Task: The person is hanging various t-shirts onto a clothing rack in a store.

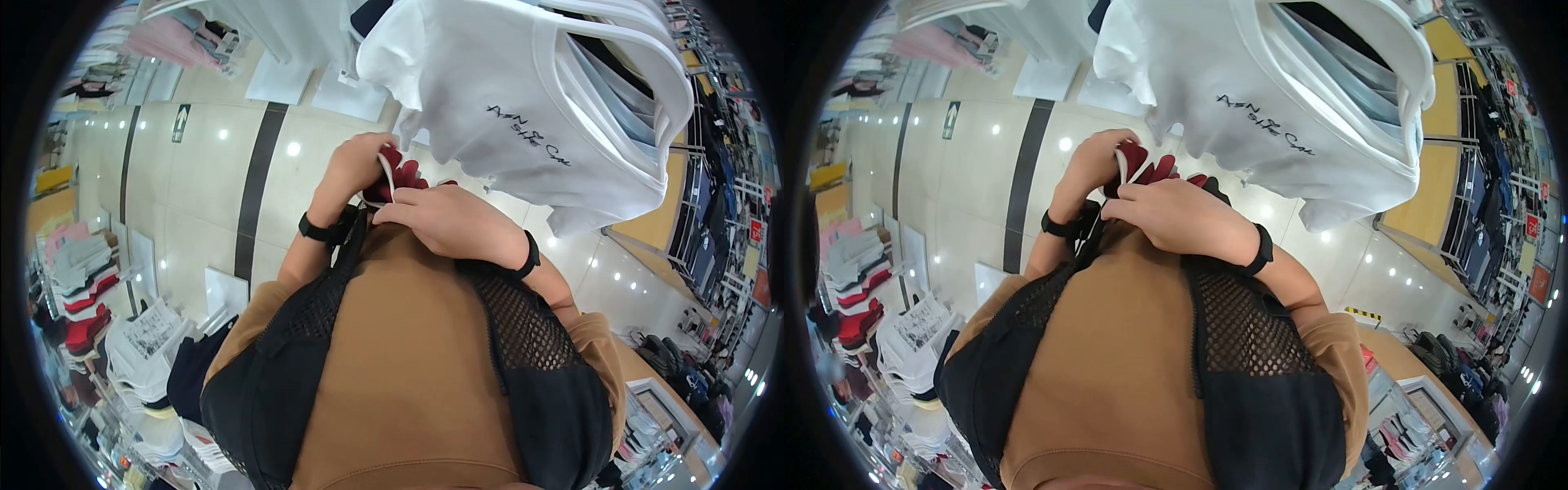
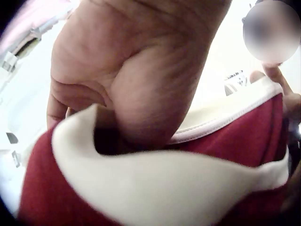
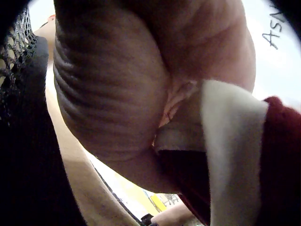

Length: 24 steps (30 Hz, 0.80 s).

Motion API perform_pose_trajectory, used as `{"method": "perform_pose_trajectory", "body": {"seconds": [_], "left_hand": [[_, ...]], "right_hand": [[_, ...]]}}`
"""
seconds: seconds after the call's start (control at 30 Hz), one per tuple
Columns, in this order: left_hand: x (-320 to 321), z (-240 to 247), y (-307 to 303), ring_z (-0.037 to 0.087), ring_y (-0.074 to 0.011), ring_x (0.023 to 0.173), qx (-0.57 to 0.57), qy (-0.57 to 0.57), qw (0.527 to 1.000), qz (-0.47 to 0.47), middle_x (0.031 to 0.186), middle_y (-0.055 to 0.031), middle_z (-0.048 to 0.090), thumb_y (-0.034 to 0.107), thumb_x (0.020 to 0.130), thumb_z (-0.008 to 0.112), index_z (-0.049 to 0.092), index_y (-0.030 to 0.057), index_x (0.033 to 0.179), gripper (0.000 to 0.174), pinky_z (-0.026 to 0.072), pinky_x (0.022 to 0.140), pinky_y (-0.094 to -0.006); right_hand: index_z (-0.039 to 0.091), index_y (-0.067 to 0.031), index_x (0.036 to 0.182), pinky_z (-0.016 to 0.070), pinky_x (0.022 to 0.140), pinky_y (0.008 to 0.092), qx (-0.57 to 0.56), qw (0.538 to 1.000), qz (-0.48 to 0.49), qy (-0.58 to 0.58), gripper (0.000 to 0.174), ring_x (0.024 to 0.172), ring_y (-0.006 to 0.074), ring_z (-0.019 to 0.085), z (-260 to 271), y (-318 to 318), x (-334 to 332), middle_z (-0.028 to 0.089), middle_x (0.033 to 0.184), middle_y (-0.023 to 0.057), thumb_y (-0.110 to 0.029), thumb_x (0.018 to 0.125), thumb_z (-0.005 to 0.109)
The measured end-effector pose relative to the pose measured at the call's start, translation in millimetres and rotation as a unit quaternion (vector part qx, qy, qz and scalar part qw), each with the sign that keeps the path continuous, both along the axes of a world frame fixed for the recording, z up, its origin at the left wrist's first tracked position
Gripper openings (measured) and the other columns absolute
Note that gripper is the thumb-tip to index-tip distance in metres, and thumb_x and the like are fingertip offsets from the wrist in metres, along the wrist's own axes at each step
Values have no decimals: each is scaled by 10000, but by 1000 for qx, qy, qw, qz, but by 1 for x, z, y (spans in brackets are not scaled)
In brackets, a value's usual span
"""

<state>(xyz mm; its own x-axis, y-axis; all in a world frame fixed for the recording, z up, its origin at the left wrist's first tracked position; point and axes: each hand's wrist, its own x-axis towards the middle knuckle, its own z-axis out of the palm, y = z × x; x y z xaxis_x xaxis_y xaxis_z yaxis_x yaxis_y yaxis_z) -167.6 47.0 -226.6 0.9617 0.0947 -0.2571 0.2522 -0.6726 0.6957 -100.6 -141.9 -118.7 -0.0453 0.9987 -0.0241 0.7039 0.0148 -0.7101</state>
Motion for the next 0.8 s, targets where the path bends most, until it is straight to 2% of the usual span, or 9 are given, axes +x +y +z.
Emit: {"method": "perform_pose_trajectory", "body": {"seconds": [0.03,0.1,0.17,0.3,0.43,0.57,0.63,0.7,0.8], "left_hand": [[-2,-7,4,666,-360,980,2,-3,1000,-4,1102,-190,687,-76,790,554,626,27,1188,417,534,861,-413],[-11,-29,22,699,-281,933,-20,-92,984,151,1069,-168,704,-10,854,585,631,25,1155,307,543,813,-363],[-17,22,25,667,-189,958,-202,-27,935,289,1039,-126,701,50,905,610,625,15,1138,236,522,814,-302],[-38,39,43,608,-148,1002,-154,-179,927,292,1056,-89,661,49,920,614,608,12,1139,222,476,882,-281],[-46,64,38,582,-167,1088,-222,-316,847,366,1158,-87,610,34,946,585,578,37,1197,250,445,974,-283],[-35,78,27,587,-191,1097,-263,-361,791,417,1173,-86,585,38,955,584,531,46,1244,294,469,990,-316],[-29,79,24,591,-210,1112,-271,-375,791,401,1208,-102,585,47,962,588,519,48,1237,284,493,993,-346],[-24,82,19,605,-228,1110,-342,-377,774,377,1205,-127,594,74,994,571,538,37,1224,235,512,971,-359],[-13,90,10,625,-210,1048,-352,-353,778,382,1149,-108,616,86,1004,565,553,37,1205,208,531,925,-340]], "right_hand": [[628,-122,1176,511,679,430,0,1000,-7,5,362,788,332,638,0,-1,1,609,931,98,15,853,536],[622,-151,1216,516,676,432,1,1000,-26,3,400,757,342,624,-5,-6,2,603,917,92,2,855,543],[589,-155,1283,516,693,461,-11,993,-118,1,457,771,375,634,-17,-12,6,627,983,122,9,863,515],[461,-136,1411,528,767,482,-79,966,-244,-24,578,869,406,646,-41,-26,25,637,1130,167,14,855,505],[449,-110,1409,528,809,479,-19,927,-373,-36,586,955,402,642,-81,-41,34,631,1141,176,-3,841,545],[484,-90,1379,524,833,468,-27,937,-347,-25,522,989,391,640,-68,-61,37,629,1143,185,-135,885,646],[519,-89,1353,523,812,461,-44,984,-171,-13,472,961,373,642,-31,-76,41,642,1086,155,-283,943,649],[548,-98,1344,523,832,415,-84,983,-129,95,459,955,342,635,32,-88,53,642,1020,129,-348,969,640],[604,-66,1294,539,775,366,7,988,-103,118,407,917,279,661,88,-127,74,666,998,107,-291,962,670]]}}
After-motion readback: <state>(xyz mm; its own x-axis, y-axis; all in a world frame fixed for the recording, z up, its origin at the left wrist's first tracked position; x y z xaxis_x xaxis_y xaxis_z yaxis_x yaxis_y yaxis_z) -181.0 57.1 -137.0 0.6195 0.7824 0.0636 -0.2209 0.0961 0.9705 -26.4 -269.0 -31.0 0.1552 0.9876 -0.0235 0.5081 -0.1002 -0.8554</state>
